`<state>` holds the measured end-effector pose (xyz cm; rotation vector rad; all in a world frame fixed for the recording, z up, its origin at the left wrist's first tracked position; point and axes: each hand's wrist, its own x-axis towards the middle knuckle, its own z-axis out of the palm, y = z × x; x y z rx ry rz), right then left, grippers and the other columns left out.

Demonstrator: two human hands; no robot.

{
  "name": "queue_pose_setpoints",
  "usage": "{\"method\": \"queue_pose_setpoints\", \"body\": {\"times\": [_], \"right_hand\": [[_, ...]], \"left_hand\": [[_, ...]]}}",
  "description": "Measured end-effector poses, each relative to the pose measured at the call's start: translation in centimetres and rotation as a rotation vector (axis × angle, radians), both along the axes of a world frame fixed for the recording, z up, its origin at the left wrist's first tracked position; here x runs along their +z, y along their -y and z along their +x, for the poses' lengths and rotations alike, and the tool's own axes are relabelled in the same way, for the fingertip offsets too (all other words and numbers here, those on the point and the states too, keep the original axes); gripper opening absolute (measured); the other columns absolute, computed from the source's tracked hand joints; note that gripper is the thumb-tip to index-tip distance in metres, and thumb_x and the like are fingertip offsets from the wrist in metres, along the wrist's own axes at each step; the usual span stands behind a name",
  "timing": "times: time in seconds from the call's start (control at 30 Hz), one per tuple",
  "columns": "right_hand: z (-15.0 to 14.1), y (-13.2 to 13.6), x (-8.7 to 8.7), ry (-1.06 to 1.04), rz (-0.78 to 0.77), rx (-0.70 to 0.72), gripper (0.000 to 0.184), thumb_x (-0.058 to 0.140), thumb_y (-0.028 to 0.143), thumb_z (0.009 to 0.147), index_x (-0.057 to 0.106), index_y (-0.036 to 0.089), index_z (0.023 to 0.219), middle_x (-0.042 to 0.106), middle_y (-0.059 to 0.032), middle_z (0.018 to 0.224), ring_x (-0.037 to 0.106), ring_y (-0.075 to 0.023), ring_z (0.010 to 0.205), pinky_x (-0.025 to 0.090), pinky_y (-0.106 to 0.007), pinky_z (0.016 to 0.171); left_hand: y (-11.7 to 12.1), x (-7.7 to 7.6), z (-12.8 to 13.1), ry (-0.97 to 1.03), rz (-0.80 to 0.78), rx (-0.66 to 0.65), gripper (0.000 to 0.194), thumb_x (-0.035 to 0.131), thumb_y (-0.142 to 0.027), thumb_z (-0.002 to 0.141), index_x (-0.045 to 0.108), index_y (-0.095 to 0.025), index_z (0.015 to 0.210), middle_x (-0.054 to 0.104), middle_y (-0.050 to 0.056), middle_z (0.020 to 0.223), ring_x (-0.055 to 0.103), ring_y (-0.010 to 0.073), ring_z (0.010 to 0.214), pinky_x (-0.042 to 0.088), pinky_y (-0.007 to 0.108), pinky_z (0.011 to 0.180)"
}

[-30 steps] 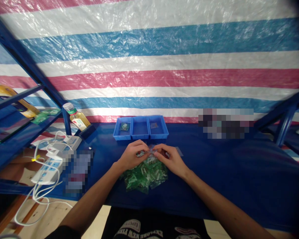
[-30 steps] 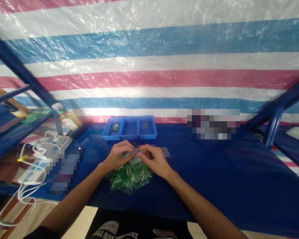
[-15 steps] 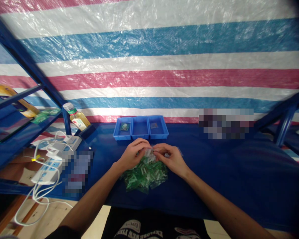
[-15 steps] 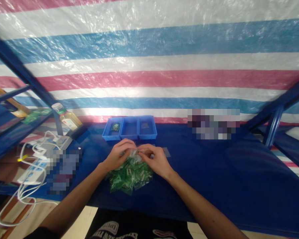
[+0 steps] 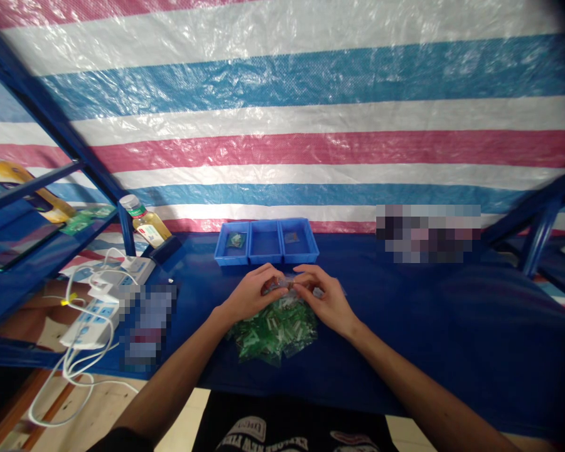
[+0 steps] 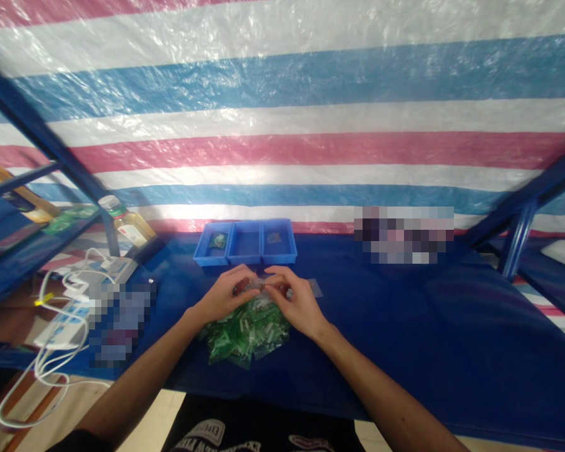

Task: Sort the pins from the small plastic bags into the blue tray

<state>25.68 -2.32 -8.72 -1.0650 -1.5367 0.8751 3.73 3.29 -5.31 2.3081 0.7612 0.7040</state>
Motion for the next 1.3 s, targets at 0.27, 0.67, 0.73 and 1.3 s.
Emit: {"method": "queue_pose_setpoints", "body": {"times": [0.27, 0.67, 0.73, 1.3], "right_hand": [[-0.08, -0.18, 0.27, 0.144, 0.086, 0.063, 0.017, 0.064, 0.039, 0.097, 0.069, 0.023, 0.097, 0.069, -0.0038, 0.086, 0.061, -0.0169, 0.066, 0.048, -0.029, 0.057], [-0.09, -0.29, 0.34, 0.214, 0.124, 0.096, 0.017, 0.063, 0.038, 0.098, 0.068, 0.023, 0.092, 0.063, -0.0021, 0.082, 0.055, -0.0151, 0.063, 0.044, -0.029, 0.058], [-0.09, -0.34, 0.35, 0.213, 0.136, 0.105, 0.016, 0.062, 0.036, 0.099, 0.070, 0.023, 0.093, 0.065, -0.0035, 0.088, 0.056, -0.0151, 0.064, 0.045, -0.029, 0.060], [0.14, -0.02, 0.49, 0.164, 0.164, 0.085, 0.019, 0.062, 0.034, 0.100, 0.068, 0.023, 0.085, 0.068, -0.0049, 0.085, 0.061, -0.0191, 0.073, 0.047, -0.031, 0.065]], "left_hand": [[0.18, 0.08, -0.06, 0.067, 0.035, -0.068, 0.017, 0.060, -0.030, 0.100, 0.068, -0.016, 0.102, 0.063, 0.007, 0.096, 0.060, 0.0142, 0.080, 0.049, 0.025, 0.074], [0.15, 0.05, -0.21, -0.022, 0.056, -0.087, 0.021, 0.059, -0.032, 0.100, 0.064, -0.016, 0.087, 0.061, 0.003, 0.082, 0.057, 0.0128, 0.072, 0.046, 0.024, 0.069], [0.10, 0.11, -0.26, -0.030, 0.058, -0.090, 0.025, 0.059, -0.033, 0.100, 0.062, -0.015, 0.082, 0.059, 0.002, 0.078, 0.055, 0.0122, 0.069, 0.043, 0.023, 0.067], [0.27, -0.11, -0.20, 0.004, 0.091, -0.089, 0.014, 0.063, -0.028, 0.097, 0.069, -0.016, 0.102, 0.069, 0.008, 0.094, 0.064, 0.0171, 0.087, 0.051, 0.028, 0.081]]}}
